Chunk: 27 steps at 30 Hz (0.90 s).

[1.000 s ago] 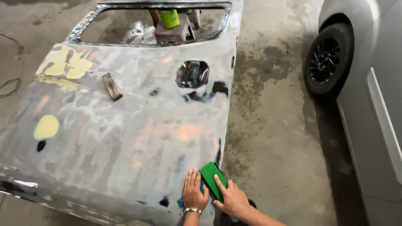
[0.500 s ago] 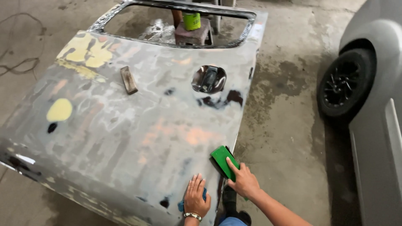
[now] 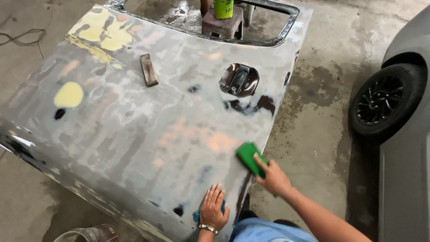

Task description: The person sands the surface of a car door using a green sanding block and a blue cloth. They work on various sections of the door, including the edges and around the fuel cap area, while another person works on a different part of the door in the background.

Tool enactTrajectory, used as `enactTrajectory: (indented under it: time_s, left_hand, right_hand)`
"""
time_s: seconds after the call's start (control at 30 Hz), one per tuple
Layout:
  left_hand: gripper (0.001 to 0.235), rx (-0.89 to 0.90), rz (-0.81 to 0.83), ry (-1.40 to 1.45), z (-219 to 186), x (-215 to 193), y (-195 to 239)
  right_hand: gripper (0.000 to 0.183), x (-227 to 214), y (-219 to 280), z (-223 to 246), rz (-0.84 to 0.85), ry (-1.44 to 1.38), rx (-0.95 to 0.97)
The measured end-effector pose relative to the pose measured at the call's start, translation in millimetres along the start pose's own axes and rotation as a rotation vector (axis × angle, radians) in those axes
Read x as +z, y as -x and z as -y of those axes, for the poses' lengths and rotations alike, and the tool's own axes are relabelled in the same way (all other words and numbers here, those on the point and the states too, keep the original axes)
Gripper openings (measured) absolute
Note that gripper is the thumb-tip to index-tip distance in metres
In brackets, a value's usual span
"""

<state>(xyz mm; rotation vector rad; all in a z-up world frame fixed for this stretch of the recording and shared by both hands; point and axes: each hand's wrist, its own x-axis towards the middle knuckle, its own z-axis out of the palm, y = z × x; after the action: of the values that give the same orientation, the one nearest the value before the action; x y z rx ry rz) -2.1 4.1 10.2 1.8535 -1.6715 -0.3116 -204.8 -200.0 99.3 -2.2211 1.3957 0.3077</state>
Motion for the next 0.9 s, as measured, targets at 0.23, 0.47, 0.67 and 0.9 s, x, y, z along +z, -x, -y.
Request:
enactTrajectory:
  time_s: [0.23, 0.47, 0.67, 0.9]
  left_hand:
    - [0.049, -0.037, 0.016, -0.002, -5.1, -7.0, -3.4]
    - [0.048, -0.090, -0.024, -0.034, -3.5, 0.5, -0.2]
    - [0.051, -0.227, -0.058, -0.215, -22.4, 22.4, 5.9]
    - [0.052, -0.490, -0.126, -0.349, -29.9, 49.0, 0.0]
  right_hand:
    - [0.098, -17.6, -1.5, 7.2, -0.184, -0.071, 0.046]
    - [0.106, 1.4, -8.0, -6.7, -0.076, -0.030, -0.080]
    - [0.095, -35.5, -49.3, -52.8, -0.055, 0.077, -0.162]
    - [0.093, -90.4, -136.3, -103.0, -0.220, 0.004, -0.079]
